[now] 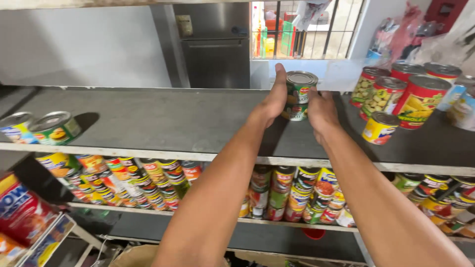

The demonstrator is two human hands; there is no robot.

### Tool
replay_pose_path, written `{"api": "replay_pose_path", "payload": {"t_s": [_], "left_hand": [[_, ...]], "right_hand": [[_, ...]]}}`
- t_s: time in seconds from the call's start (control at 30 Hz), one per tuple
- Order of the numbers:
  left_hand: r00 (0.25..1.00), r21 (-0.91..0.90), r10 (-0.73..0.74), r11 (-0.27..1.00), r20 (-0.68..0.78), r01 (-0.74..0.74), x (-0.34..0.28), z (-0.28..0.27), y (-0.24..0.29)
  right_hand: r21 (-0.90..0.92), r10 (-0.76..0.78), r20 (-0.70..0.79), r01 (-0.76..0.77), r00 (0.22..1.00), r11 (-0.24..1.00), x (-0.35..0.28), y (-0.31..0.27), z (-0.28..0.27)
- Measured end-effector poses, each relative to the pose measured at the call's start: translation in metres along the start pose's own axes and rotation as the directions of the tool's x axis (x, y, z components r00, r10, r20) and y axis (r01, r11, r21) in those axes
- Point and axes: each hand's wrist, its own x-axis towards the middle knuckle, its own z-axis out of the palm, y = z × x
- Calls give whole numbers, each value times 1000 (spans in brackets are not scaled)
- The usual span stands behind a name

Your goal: Organizing, grouping, and stacking various canned food items on retail shelves.

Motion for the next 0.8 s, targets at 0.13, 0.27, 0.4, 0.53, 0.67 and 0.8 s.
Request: {"api": "replay_pose_path", "payload": {"t_s": [0.13, 0.27, 0.4, 0.53, 0.67, 0.8], "left_hand": [[999, 37, 14, 999, 39, -15, -50, -47, 9], [999, 61, 39, 997, 18, -40, -105, -104, 17], [994, 91, 75, 994, -83, -68, -155, -162, 27], [972, 152, 40, 988, -231, -4, -195, -221, 43], [964, 193, -16, 979, -264, 69, -227, -270, 51], [954, 311, 34, 948, -298, 63, -253, -321, 58]], "right_hand": [[90, -21, 157, 7, 987, 996, -25, 11, 32], [117, -6, 341, -36, 940, 993, -80, -17, 82], [92, -12, 531, -44, 847, 995, -124, -40, 136], [70, -22, 608, -26, 794, 997, -152, -60, 200], [-63, -49, 606, 109, 794, 992, -181, -69, 248], [-83, -97, 652, 199, 752, 977, -200, -75, 295]]}}
